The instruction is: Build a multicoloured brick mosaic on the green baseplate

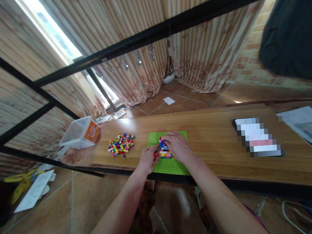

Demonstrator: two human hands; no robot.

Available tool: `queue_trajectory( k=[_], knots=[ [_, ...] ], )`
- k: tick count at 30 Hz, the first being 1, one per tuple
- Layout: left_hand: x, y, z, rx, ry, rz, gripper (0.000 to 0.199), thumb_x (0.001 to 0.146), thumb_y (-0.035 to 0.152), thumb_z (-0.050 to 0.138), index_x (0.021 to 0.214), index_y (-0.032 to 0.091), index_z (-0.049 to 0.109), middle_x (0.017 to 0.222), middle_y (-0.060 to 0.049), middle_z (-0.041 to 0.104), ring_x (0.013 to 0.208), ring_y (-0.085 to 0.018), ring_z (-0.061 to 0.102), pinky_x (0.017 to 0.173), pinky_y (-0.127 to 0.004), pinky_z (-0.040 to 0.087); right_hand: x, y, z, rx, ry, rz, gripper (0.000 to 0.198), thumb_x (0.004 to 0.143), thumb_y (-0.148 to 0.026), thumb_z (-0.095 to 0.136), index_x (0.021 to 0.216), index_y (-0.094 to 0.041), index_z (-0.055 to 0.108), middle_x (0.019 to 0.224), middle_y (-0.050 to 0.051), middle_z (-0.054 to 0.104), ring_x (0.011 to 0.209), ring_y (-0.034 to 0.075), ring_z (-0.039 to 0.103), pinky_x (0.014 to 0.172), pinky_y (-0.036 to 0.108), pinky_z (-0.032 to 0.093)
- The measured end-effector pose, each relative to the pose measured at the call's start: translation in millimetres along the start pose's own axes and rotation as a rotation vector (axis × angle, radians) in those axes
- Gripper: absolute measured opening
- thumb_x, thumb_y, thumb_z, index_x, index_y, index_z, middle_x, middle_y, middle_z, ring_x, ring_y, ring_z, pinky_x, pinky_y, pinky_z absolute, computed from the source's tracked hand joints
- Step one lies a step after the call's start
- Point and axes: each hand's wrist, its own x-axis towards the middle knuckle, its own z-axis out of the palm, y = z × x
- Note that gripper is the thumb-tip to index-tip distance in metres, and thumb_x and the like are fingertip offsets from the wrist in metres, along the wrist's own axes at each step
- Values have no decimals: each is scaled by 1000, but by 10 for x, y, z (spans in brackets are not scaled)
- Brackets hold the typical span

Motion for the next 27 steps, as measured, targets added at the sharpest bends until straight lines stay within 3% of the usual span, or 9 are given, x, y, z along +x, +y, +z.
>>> queue_trajectory(
  k=[5,13,27],
  knots=[
    [-10,14,-14,-15,-30,0,31,69,33,73,58,16,49,49,5,42,37,-3,32,39,-20,11,13,53,31,41,26,17,19,86,-16,60,88,-25,76,87,4,71,86,20,61,81,32,45],
    [0,40,-43,-63,-63,-90,15,73,24,69,70,13,60,51,4,47,39,-3,35,39,-18,12,-5,70,26,55,139,67,12,82,-24,67,72,-25,73,83,4,66,87,22,59,82,35,46],
    [8,26,-32,-43,-52,-48,21,74,23,69,62,15,55,49,4,46,37,-4,35,38,-19,13,-6,129,66,147,157,164,10,78,-25,70,70,-22,74,84,3,63,83,19,59,79,34,46]
  ],
)
